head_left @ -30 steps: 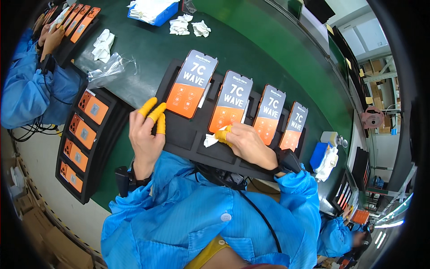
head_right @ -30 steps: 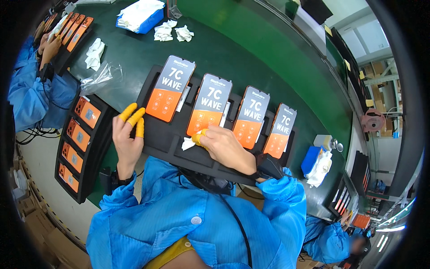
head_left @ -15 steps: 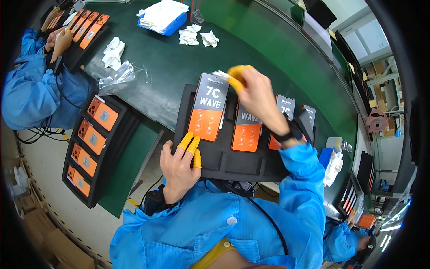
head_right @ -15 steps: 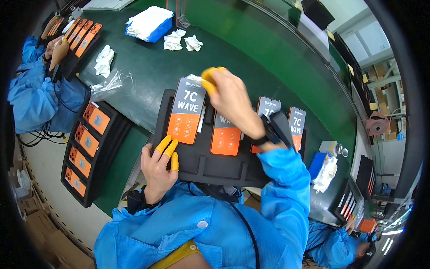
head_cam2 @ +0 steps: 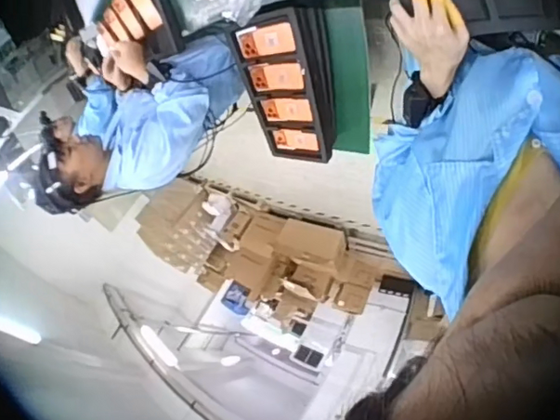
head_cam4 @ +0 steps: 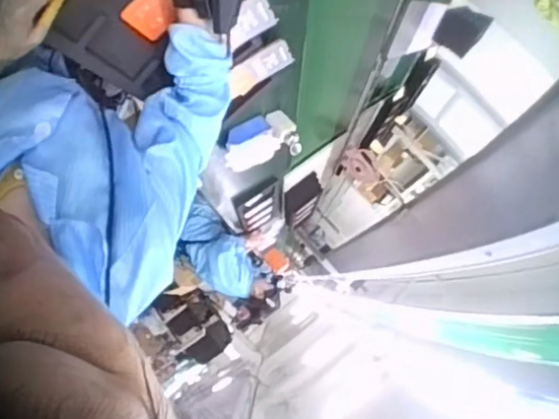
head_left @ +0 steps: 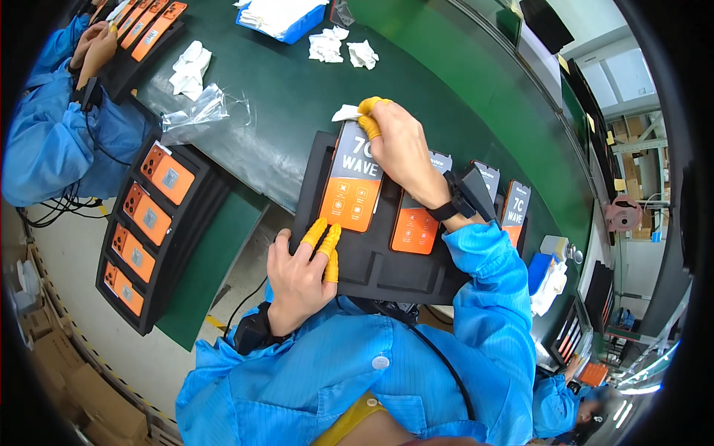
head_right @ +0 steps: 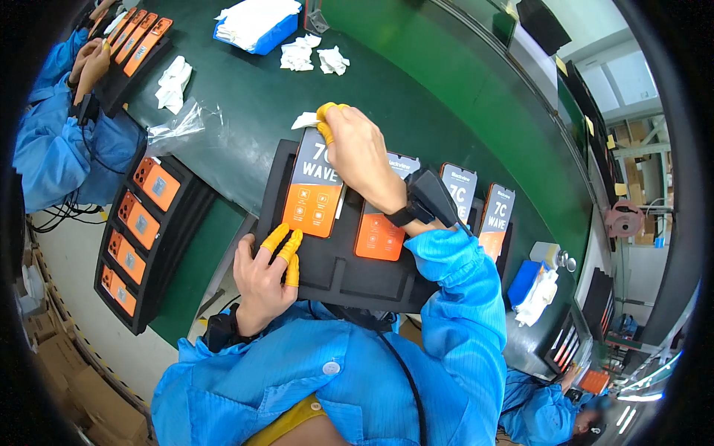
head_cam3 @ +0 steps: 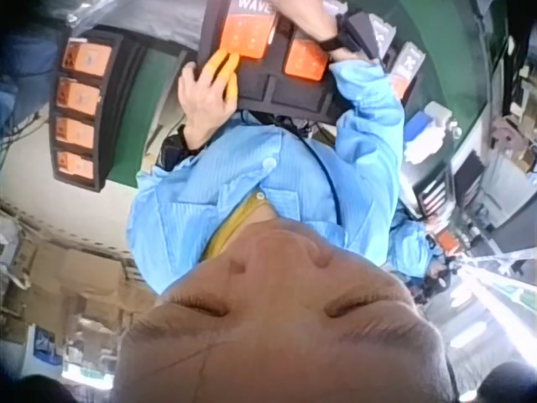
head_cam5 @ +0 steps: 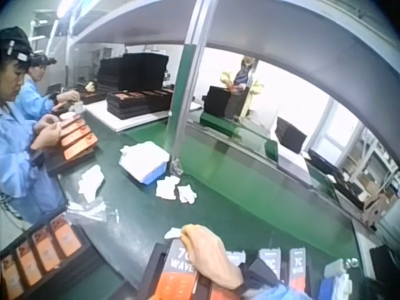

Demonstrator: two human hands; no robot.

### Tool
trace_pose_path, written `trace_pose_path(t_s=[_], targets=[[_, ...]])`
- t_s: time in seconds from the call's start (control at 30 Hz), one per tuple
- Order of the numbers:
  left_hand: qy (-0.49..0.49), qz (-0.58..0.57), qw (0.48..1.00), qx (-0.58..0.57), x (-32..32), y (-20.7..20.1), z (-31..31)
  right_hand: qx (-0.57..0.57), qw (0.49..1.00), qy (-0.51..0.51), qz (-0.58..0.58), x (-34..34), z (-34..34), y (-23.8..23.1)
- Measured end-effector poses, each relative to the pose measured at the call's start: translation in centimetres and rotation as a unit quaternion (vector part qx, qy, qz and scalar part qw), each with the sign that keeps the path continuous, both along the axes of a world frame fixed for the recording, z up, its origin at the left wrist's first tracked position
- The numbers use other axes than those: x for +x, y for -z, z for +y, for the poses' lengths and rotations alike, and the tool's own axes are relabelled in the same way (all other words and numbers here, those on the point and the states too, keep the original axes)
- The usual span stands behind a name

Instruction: The person is cleaning the back covers and camera lenses of several orange smartphones on an assembly line.

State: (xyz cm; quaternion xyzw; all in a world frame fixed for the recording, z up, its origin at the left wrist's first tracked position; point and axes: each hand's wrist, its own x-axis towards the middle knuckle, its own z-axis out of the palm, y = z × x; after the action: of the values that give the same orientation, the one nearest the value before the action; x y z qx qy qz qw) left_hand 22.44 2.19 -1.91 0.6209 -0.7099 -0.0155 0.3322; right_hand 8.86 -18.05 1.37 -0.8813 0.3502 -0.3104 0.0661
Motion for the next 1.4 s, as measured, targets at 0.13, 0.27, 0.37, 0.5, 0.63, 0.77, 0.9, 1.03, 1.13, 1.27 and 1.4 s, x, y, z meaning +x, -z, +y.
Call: trace_pose_path(t_s=[0.13,0.27,0.37,0.5,0.63,0.77,0.9,1.03,1.13,1.27,1.4], targets=[[-0.008,0.008,1.000,0.027,-0.1,0.3,0.3,0.049,0.996,-0.017,0.074,-0.4,4.4,1.3],[-0.007,0.004,1.000,0.031,-0.7,0.6,0.0,0.060,0.986,-0.126,0.093,-2.3,8.9,1.2],[-0.016,0.006,1.000,-0.006,-0.5,0.0,0.1,0.019,0.999,0.008,0.039,-1.5,2.8,0.5],[-0.029,0.015,0.999,-0.004,-0.4,0.2,0.1,0.010,0.999,0.020,0.030,-1.3,1.3,0.4],[-0.021,0.004,1.000,0.020,-0.7,0.7,0.0,0.093,0.989,-0.095,0.058,-2.5,9.8,1.4],[-0.017,0.001,1.000,-0.002,-0.5,0.3,0.3,0.071,0.992,-0.073,0.079,-1.6,6.7,1.5],[-0.024,0.005,1.000,-0.004,-0.5,0.3,0.1,0.056,0.998,0.003,0.001,1.2,-0.3,-0.6],[-0.027,0.006,1.000,0.002,-0.8,0.3,0.0,0.054,0.998,0.019,0.029,1.9,-0.3,-0.8],[-0.032,0.014,0.999,-0.009,-0.7,0.4,0.0,0.044,0.998,-0.016,0.042,1.7,0.8,-0.5],[-0.036,0.030,0.998,-0.039,-0.5,1.4,0.4,0.077,0.991,-0.089,0.056,1.0,5.3,0.6],[-0.035,0.056,0.996,-0.057,-0.3,1.9,0.5,0.091,0.977,-0.171,0.087,0.2,8.1,0.5]])
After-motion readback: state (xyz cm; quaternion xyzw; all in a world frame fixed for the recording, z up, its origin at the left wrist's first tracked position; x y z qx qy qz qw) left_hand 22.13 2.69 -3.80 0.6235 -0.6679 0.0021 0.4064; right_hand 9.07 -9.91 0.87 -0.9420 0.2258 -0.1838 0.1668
